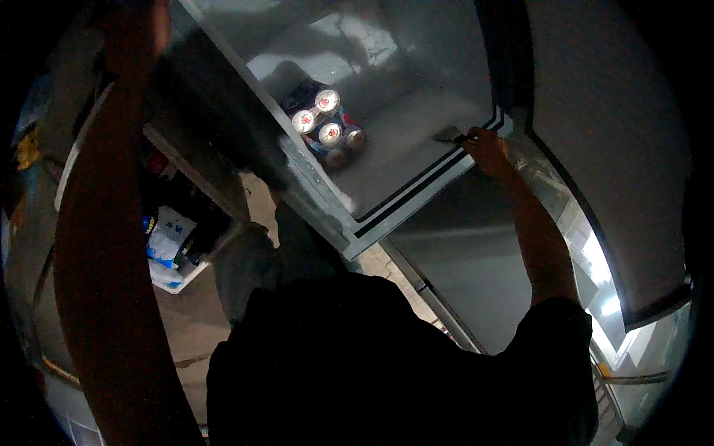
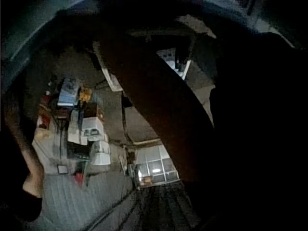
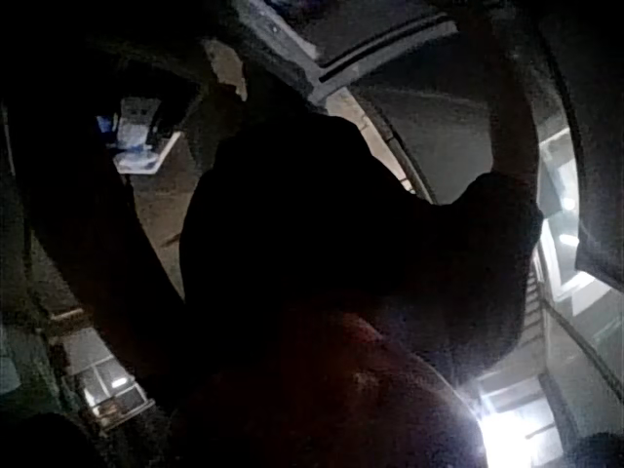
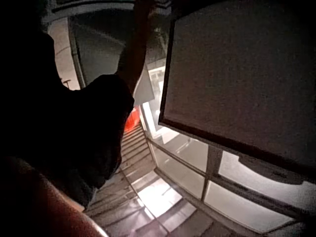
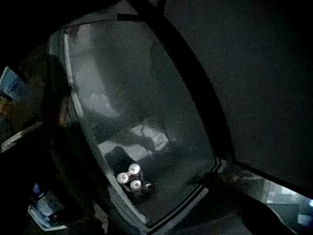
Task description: The person picks up a scraper from a table and walks to a freezer, where they spray the interior walls and scrape away ice using the scraper while another person assists.
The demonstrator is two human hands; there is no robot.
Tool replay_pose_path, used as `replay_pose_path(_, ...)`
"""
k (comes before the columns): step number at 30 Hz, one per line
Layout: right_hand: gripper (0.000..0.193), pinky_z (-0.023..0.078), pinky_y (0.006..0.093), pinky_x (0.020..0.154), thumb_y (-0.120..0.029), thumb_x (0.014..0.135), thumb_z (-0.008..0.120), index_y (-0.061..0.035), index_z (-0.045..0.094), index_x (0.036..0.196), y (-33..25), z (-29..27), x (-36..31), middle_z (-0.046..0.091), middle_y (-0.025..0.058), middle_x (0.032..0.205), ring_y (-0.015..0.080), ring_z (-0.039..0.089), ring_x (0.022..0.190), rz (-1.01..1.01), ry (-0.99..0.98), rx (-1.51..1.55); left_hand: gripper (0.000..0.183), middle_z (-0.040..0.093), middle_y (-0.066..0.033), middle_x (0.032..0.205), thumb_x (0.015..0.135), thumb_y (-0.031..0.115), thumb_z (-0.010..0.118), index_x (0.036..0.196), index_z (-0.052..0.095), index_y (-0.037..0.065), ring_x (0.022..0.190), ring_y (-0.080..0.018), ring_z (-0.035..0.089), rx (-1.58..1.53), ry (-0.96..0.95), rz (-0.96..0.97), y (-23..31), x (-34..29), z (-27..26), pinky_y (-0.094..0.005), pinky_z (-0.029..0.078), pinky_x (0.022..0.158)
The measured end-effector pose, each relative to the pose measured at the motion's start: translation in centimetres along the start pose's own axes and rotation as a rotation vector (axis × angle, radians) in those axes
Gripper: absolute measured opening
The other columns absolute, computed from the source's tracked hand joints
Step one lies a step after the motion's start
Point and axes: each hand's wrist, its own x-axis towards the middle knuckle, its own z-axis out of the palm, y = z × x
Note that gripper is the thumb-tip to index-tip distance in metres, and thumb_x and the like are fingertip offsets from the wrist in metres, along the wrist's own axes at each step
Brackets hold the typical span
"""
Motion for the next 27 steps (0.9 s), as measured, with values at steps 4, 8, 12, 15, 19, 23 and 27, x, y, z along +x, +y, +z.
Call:
replay_pose_path(4,0.035,0.05,0.0406,0.064,-0.033,0.076,0.067,-0.0065,0.066,0.098,-3.1,-1.5,1.1,0.065,0.0127,0.08,0.027,0.063,0.071,-0.215,0.02,-0.232,0.07,0.048,-0.0262,0.116,0.082,0.055,0.057,0.127,0.043,0.003,0.103,-0.0384,0.054,0.004,-0.016,-0.024,0.3,-0.5,-0.2,-0.0474,0.048,0.079)
replay_pose_path(8,0.034,0.052,0.0412,0.067,-0.033,0.075,0.067,-0.0058,0.066,0.097,-2.6,-1.2,2.5,0.066,0.0139,0.084,0.0305,0.063,0.074,-0.31,-0.048,-0.393,0.069,0.048,-0.026,0.115,0.082,0.054,0.057,0.126,0.043,0.003,0.102,-0.0383,0.054,0.0,-0.017,-0.027,0.9,-1.0,-0.4,-0.0474,0.048,0.079)
replay_pose_path(12,0.031,0.052,0.0405,0.071,-0.03,0.076,0.066,-0.0047,0.065,0.094,-0.2,6.0,2.0,0.066,0.0146,0.09,0.0314,0.064,0.084,-0.728,0.299,-0.673,0.068,0.048,-0.0258,0.115,0.083,0.054,0.056,0.126,0.043,0.003,0.102,-0.0381,0.054,-0.029,-0.018,-0.021,1.9,-0.9,-0.2,-0.0473,0.048,0.079)
replay_pose_path(15,0.03,0.052,0.0403,0.073,-0.029,0.077,0.066,-0.0036,0.065,0.093,-7.5,7.5,1.1,0.065,0.0153,0.093,0.0315,0.064,0.088,-0.476,0.172,-0.509,0.067,0.048,-0.0256,0.114,0.083,0.054,0.056,0.125,0.044,0.003,0.102,-0.038,0.054,0.014,-0.015,-0.016,0.8,-1.0,-0.8,-0.0473,0.048,0.079)
replay_pose_path(19,0.036,0.051,0.0417,0.075,-0.035,0.075,0.069,-0.004,0.064,0.092,-4.1,3.1,8.3,0.066,0.0156,0.091,0.0307,0.064,0.086,-0.059,-0.152,-0.388,0.066,0.049,-0.0254,0.114,0.083,0.053,0.056,0.125,0.044,0.003,0.101,-0.0378,0.054,-0.026,-0.018,0.031,2.8,-0.2,-0.7,-0.0473,0.048,0.079)
replay_pose_path(23,0.042,0.049,0.0415,0.078,-0.041,0.072,0.071,-0.0055,0.066,0.094,-6.5,-3.9,8.2,0.066,0.0149,0.094,0.0316,0.063,0.089,-0.084,-0.086,-0.343,0.065,0.049,-0.0253,0.113,0.083,0.053,0.056,0.124,0.044,0.003,0.101,-0.0376,0.054,0.019,0.0,-0.007,0.1,-0.3,-1.3,-0.0472,0.048,0.079)
replay_pose_path(27,0.042,0.048,0.0422,0.081,-0.04,0.071,0.07,-0.0075,0.066,0.098,-0.9,-3.9,6.5,0.065,0.0153,0.098,0.0337,0.061,0.093,-0.082,-0.008,-0.312,0.064,0.049,-0.0251,0.113,0.084,0.052,0.055,0.124,0.045,0.003,0.1,-0.0374,0.054,0.003,0.002,0.004,0.5,-0.2,-0.9,-0.0472,0.048,0.079)
